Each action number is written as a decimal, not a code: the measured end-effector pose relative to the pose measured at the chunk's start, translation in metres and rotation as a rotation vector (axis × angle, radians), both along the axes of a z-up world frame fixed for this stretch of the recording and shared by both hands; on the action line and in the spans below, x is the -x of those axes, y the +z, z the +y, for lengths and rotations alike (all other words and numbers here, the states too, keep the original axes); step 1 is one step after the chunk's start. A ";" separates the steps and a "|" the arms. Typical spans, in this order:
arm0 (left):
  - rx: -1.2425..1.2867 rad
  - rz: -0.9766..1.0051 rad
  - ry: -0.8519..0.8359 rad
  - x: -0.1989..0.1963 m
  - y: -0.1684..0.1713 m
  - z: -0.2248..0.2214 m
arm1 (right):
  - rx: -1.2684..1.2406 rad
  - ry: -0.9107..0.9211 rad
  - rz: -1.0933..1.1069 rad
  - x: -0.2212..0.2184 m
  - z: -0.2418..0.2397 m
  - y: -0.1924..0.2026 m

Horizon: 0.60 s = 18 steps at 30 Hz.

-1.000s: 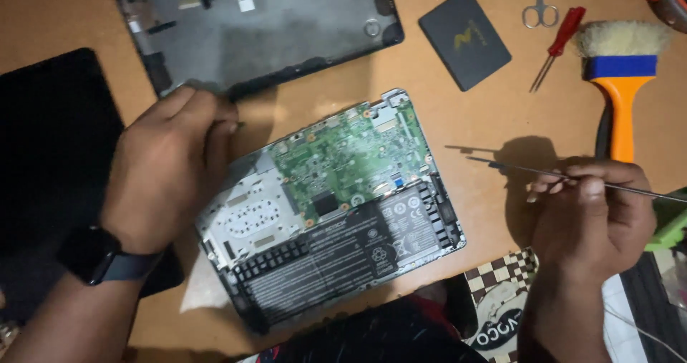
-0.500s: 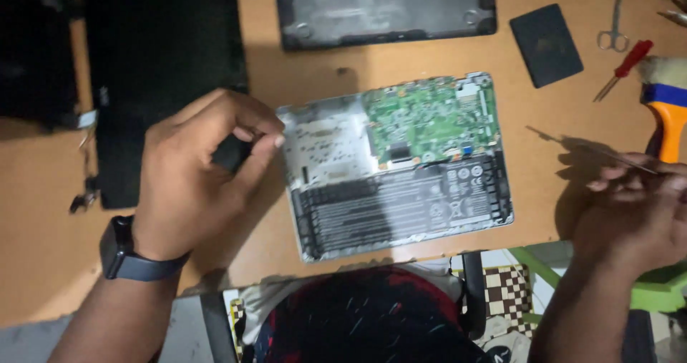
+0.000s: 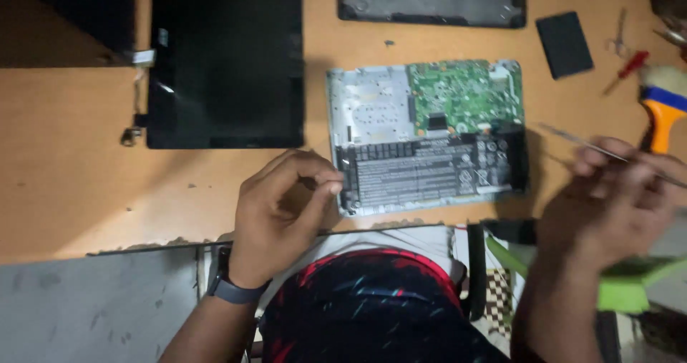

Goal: Installing a battery and manipulating internal cables in a laptop using a screwdriver.

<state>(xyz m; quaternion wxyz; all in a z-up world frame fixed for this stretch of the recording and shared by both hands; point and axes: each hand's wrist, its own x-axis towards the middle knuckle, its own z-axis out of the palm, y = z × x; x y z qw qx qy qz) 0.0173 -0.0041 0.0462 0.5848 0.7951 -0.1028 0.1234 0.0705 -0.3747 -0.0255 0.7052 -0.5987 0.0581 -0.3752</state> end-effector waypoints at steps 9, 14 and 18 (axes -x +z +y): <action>0.181 -0.030 -0.040 -0.006 -0.007 -0.029 | 0.073 0.467 -0.010 0.035 0.102 0.051; 0.254 -0.087 -0.105 -0.010 -0.002 -0.030 | 0.221 0.370 0.043 0.040 0.121 0.055; 0.268 -0.094 -0.138 -0.012 -0.006 -0.027 | 0.313 0.409 0.011 0.041 0.129 0.060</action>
